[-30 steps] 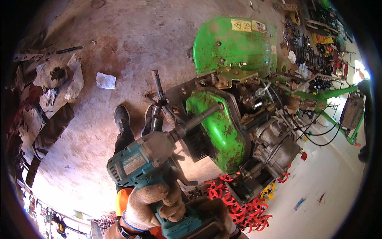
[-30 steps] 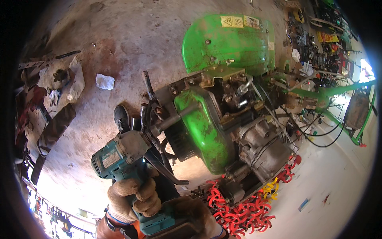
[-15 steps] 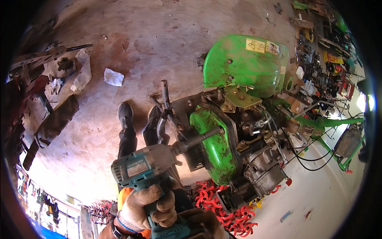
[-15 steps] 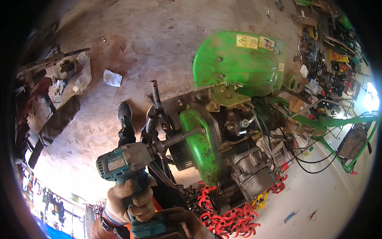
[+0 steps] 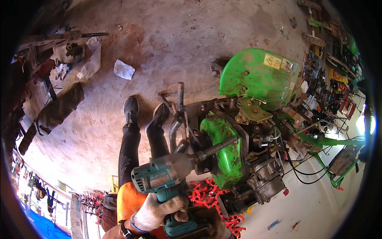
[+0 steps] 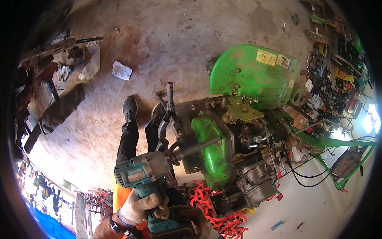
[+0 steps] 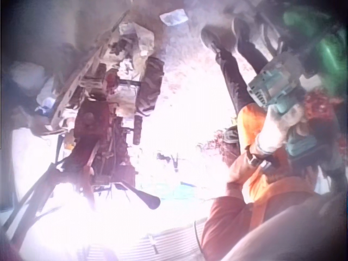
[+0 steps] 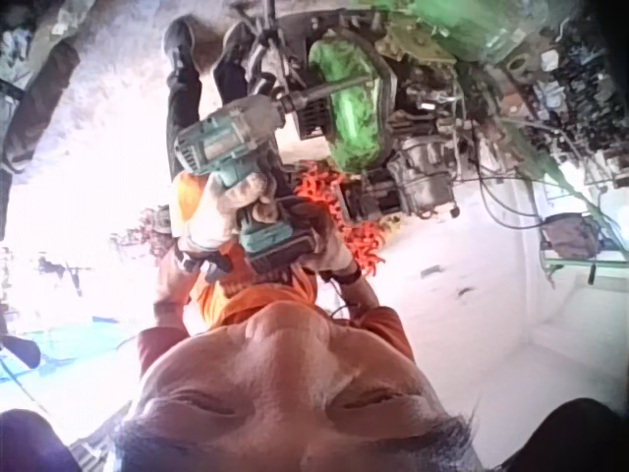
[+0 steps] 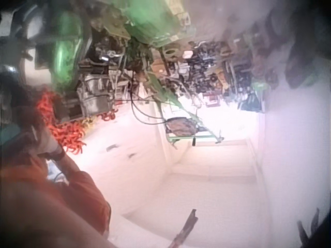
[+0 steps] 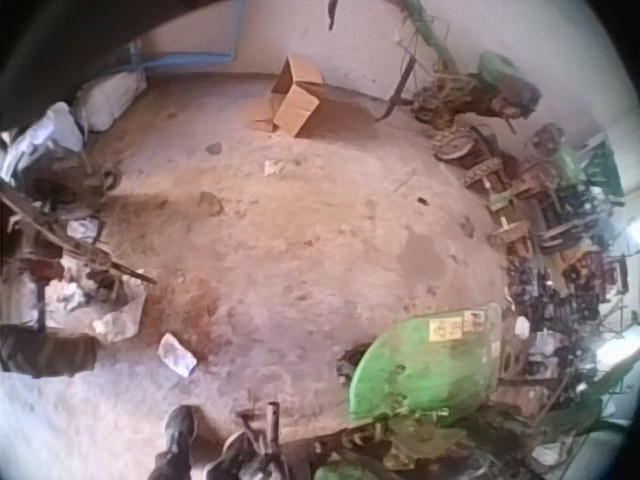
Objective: The person disassembles a green walk-behind lawnmower in a workshop. They remove the handle assembly, detach the engine cover, and use a cordless impact driver to remove bolts from the engine and deck. The person repeatedly repositions the mower and uses both hands to stabilize and manipulate components.
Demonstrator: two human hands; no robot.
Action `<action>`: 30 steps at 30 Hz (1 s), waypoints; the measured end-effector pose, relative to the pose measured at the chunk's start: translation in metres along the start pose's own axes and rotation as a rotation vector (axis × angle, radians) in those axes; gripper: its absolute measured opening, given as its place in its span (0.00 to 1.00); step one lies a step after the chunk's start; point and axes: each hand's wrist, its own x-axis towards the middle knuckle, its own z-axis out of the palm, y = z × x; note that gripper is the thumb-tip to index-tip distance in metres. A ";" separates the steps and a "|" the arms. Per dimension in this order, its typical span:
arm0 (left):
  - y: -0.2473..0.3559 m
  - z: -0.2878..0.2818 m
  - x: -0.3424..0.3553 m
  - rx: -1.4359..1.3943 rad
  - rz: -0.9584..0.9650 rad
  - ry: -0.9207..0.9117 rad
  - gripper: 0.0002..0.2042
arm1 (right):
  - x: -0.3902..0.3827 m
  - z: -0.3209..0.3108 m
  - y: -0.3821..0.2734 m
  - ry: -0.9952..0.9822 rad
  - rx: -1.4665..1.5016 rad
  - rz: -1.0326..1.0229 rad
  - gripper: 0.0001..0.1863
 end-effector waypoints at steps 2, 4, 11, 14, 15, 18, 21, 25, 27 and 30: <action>0.001 -0.003 0.000 -0.085 -0.051 -0.011 0.24 | -0.004 -0.002 0.003 -0.015 0.012 0.004 0.50; 0.003 -0.007 -0.004 -0.151 -0.060 0.002 0.24 | -0.006 -0.004 0.007 -0.030 0.022 0.004 0.48; 0.033 -0.069 -0.016 -0.035 0.314 0.106 0.34 | 0.029 0.016 0.051 0.121 0.191 0.011 0.39; 0.047 -0.113 -0.008 0.090 0.482 0.283 0.33 | 0.057 0.021 0.066 0.332 -0.221 -0.128 0.42; 0.050 -0.127 -0.001 0.090 0.527 0.260 0.30 | 0.068 0.020 0.071 0.384 -0.429 -0.132 0.44; 0.055 -0.157 0.017 0.188 0.503 0.387 0.25 | 0.099 0.024 0.093 0.404 -0.614 -0.094 0.43; 0.053 -0.184 0.040 0.311 0.392 0.340 0.24 | 0.122 0.030 0.121 0.471 -0.540 -0.017 0.26; 0.046 -0.219 0.087 0.413 0.368 0.182 0.23 | 0.134 0.032 0.149 0.690 -0.650 -0.120 0.13; 0.052 -0.241 0.112 0.693 0.455 0.057 0.20 | 0.132 0.032 0.155 0.702 -0.579 -0.066 0.11; 0.082 -0.253 0.151 1.177 0.827 -0.187 0.11 | 0.128 0.031 0.157 0.732 -0.725 -0.064 0.12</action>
